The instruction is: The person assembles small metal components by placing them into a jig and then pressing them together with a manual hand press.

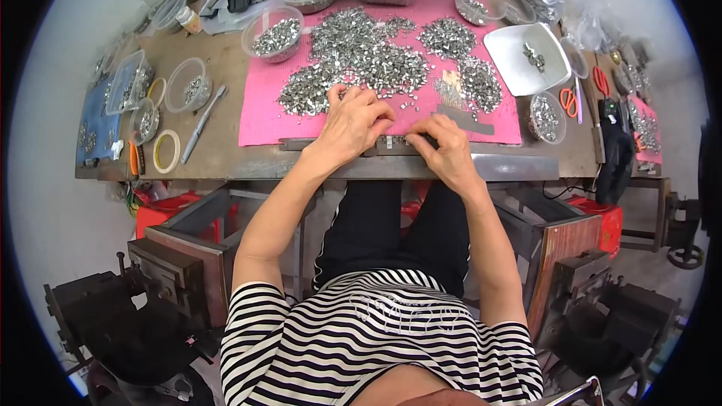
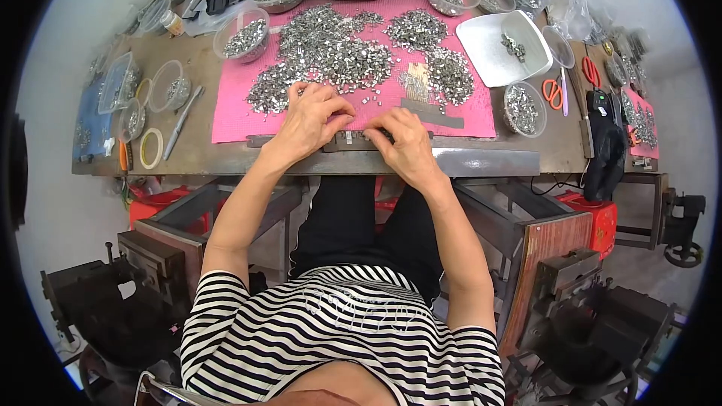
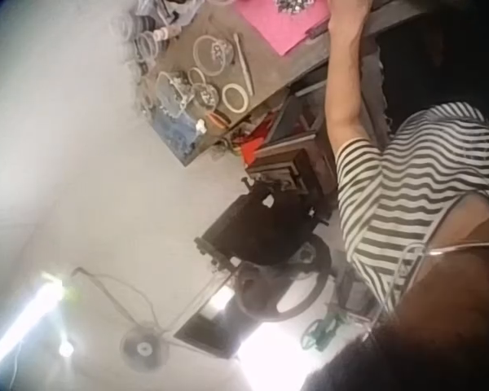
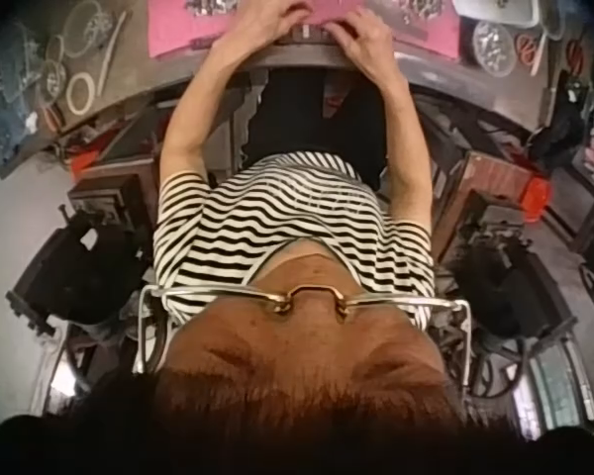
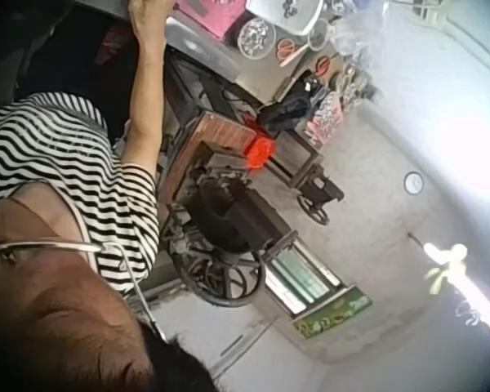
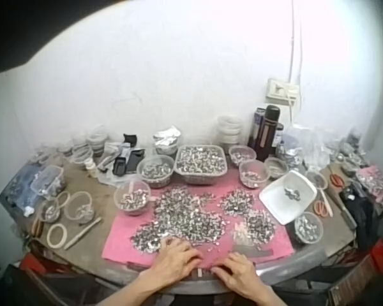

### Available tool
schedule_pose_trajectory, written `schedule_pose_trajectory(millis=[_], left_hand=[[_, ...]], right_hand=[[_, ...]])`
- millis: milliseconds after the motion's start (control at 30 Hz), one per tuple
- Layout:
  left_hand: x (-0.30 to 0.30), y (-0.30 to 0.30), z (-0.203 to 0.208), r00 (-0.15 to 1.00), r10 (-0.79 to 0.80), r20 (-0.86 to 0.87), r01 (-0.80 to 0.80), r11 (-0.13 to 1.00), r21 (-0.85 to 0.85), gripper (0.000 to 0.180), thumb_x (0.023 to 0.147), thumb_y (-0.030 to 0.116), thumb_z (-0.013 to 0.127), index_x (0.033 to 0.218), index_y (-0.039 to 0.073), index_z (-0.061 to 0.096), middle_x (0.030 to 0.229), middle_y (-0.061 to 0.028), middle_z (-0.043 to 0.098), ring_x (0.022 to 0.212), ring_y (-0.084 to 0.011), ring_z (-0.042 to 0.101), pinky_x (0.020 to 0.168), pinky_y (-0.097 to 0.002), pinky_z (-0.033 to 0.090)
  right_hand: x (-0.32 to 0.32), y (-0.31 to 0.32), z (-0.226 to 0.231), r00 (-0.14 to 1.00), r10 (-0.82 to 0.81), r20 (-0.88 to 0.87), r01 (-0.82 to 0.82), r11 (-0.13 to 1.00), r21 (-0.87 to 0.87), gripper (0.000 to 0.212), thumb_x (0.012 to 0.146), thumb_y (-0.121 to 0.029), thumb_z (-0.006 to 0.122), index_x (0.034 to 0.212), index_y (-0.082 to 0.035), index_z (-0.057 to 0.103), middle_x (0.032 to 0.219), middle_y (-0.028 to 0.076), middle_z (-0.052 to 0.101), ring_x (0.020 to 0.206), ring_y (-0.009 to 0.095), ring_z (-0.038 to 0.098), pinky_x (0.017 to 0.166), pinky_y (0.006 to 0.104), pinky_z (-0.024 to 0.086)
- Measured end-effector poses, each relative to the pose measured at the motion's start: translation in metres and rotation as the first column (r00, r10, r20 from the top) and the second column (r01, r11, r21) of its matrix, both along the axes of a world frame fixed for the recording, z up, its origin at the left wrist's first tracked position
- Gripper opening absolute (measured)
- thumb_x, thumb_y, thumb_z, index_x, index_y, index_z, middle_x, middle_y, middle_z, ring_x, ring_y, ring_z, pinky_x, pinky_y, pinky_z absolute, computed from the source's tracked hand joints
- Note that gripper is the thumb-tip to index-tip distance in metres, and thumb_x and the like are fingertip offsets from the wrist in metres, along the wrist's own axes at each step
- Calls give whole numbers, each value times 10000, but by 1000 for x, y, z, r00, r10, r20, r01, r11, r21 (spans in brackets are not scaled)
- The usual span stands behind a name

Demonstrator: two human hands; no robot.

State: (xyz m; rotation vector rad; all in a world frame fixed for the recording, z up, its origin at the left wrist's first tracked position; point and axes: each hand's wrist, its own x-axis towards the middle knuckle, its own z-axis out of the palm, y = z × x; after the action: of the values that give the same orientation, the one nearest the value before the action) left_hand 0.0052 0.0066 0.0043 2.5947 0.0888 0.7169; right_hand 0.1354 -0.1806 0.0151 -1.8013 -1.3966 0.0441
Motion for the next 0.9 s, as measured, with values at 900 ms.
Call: schedule_pose_trajectory(millis=[900], left_hand=[[-18,-50,-6,943,91,320,-76,995,-57,181,803,105,800,965,112,719,904,-30,609,907,-251,586,937,-477,386]], right_hand=[[-6,-8,-6,997,-76,34,75,997,33,97,835,-22,755,918,-39,706,904,76,668,881,274,620,793,388,443]])
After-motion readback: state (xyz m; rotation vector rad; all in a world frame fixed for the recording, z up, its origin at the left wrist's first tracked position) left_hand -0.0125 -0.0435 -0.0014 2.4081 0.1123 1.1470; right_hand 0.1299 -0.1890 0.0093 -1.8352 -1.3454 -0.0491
